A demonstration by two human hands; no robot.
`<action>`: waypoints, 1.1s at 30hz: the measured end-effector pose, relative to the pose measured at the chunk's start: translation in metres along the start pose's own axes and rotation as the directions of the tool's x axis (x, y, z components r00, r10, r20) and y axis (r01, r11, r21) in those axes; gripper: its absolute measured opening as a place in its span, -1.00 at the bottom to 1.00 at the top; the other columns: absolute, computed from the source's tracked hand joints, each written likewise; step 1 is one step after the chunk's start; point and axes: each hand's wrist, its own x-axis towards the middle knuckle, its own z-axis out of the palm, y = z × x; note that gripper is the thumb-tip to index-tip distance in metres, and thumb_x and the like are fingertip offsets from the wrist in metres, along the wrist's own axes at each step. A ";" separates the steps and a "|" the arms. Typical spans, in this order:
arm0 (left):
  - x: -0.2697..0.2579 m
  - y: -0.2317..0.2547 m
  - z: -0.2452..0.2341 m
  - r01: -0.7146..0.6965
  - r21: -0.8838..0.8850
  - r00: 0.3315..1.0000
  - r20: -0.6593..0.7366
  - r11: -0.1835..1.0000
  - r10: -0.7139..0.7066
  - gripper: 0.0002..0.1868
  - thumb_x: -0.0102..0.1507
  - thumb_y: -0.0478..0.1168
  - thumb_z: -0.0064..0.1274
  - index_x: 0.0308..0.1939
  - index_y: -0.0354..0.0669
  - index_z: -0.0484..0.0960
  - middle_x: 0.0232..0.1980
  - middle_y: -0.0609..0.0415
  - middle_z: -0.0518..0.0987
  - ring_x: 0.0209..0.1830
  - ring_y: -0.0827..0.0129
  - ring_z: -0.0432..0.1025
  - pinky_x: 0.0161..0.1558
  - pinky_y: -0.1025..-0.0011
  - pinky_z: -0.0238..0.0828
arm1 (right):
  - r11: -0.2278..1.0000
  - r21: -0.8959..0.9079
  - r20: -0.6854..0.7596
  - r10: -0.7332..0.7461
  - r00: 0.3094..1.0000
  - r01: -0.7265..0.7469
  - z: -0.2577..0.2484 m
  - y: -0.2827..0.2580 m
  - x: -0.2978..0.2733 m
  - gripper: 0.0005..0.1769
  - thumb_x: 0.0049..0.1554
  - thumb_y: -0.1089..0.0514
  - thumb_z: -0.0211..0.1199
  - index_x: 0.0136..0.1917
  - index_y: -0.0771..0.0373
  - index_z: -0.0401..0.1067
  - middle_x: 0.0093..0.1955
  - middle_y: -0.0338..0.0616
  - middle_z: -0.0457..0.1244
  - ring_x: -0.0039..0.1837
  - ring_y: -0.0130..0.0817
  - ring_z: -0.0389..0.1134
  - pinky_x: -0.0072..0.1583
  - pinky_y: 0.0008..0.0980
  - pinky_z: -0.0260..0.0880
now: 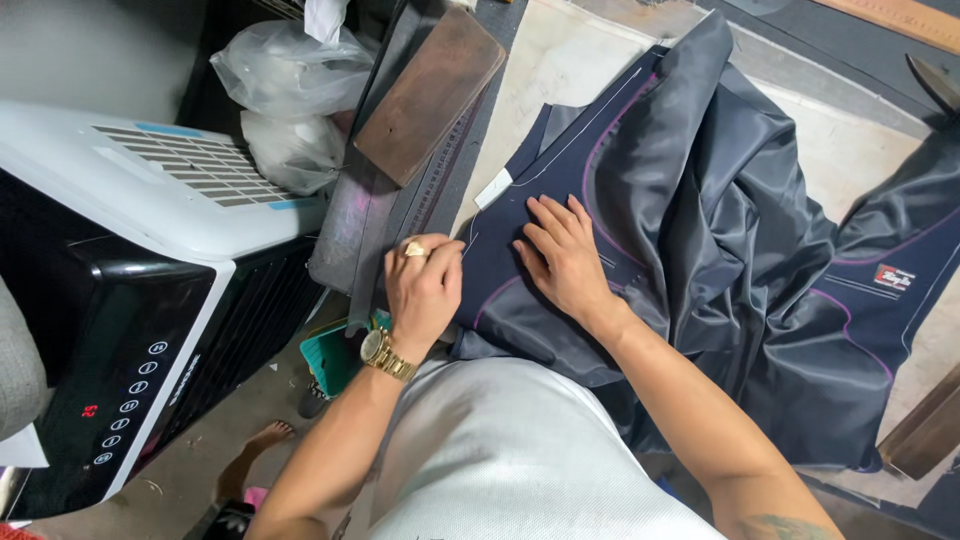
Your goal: The person irons a dark blue fabric piece on a workbench using a steam iron and wooden blocks, then uses a needle and thread to perform hand-sewing on the garment's lining and seams.
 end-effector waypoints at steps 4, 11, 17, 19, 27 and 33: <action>0.011 0.012 -0.020 0.467 -0.152 0.866 0.277 0.871 -0.416 -0.72 0.31 -0.08 0.12 0.06 -0.04 0.67 -0.11 -0.01 0.62 -0.06 0.02 0.55 -0.09 0.10 0.46 | 0.998 0.057 -0.042 0.040 0.998 -0.038 -0.005 -0.010 -0.009 -0.83 0.18 0.15 0.40 -0.04 0.29 0.51 0.29 0.04 0.37 0.36 -0.02 0.36 0.42 0.09 0.18; -0.051 0.026 0.029 0.895 -0.423 0.432 0.743 0.142 -0.511 -0.77 0.25 -0.20 0.19 -0.04 -0.19 0.68 -0.41 0.04 0.60 -0.41 0.43 0.46 -0.47 0.57 0.33 | 0.980 0.129 -0.039 0.161 0.986 -0.154 -0.020 0.002 -0.036 -0.89 0.18 0.21 0.40 -0.09 0.29 0.53 0.11 -0.09 0.45 0.24 -0.15 0.45 0.39 -0.07 0.29; -0.061 0.043 0.001 0.844 -0.475 0.535 0.776 0.249 -0.333 -0.86 0.24 -0.27 0.21 -0.34 -0.18 0.55 -0.65 0.39 0.24 -0.64 0.69 0.19 -0.61 0.72 -0.01 | 0.929 0.216 0.029 0.302 0.953 -0.301 -0.033 -0.046 -0.027 -0.70 0.16 -0.08 0.43 -0.15 0.15 0.49 -0.23 -0.12 0.35 -0.06 -0.05 0.41 0.06 -0.09 0.39; -0.053 0.034 -0.011 0.824 -0.415 0.541 0.778 0.386 -0.319 -0.79 0.27 -0.18 0.18 -0.41 -0.16 0.57 -0.67 0.26 0.34 -0.64 0.56 0.23 -0.59 0.57 0.06 | 0.947 0.149 0.070 0.276 0.958 -0.284 -0.016 -0.057 -0.041 -0.69 0.15 -0.12 0.42 -0.10 0.14 0.50 -0.18 -0.12 0.34 -0.03 -0.06 0.39 0.05 -0.09 0.35; 0.030 -0.001 -0.022 0.641 -0.366 0.703 0.633 0.675 -0.324 -0.70 0.38 -0.12 -0.03 -0.41 -0.02 0.68 -0.63 0.17 0.54 -0.49 0.33 0.53 -0.27 0.34 0.48 | 0.976 0.059 0.062 0.204 0.977 -0.208 0.001 -0.069 -0.071 -0.81 0.22 0.02 0.34 -0.02 0.16 0.48 -0.08 -0.18 0.29 0.03 -0.20 0.34 0.11 -0.24 0.24; 0.076 0.003 -0.008 0.742 -0.417 0.556 0.820 0.525 -0.134 -0.67 0.34 -0.20 0.00 0.04 -0.39 0.66 -0.55 0.09 0.55 -0.70 0.56 0.37 -0.59 0.61 0.27 | 0.970 0.077 0.069 0.226 0.972 -0.232 -0.005 -0.068 -0.067 -0.85 0.22 0.08 0.33 -0.03 0.18 0.50 -0.11 -0.23 0.30 0.05 -0.26 0.36 0.12 -0.29 0.24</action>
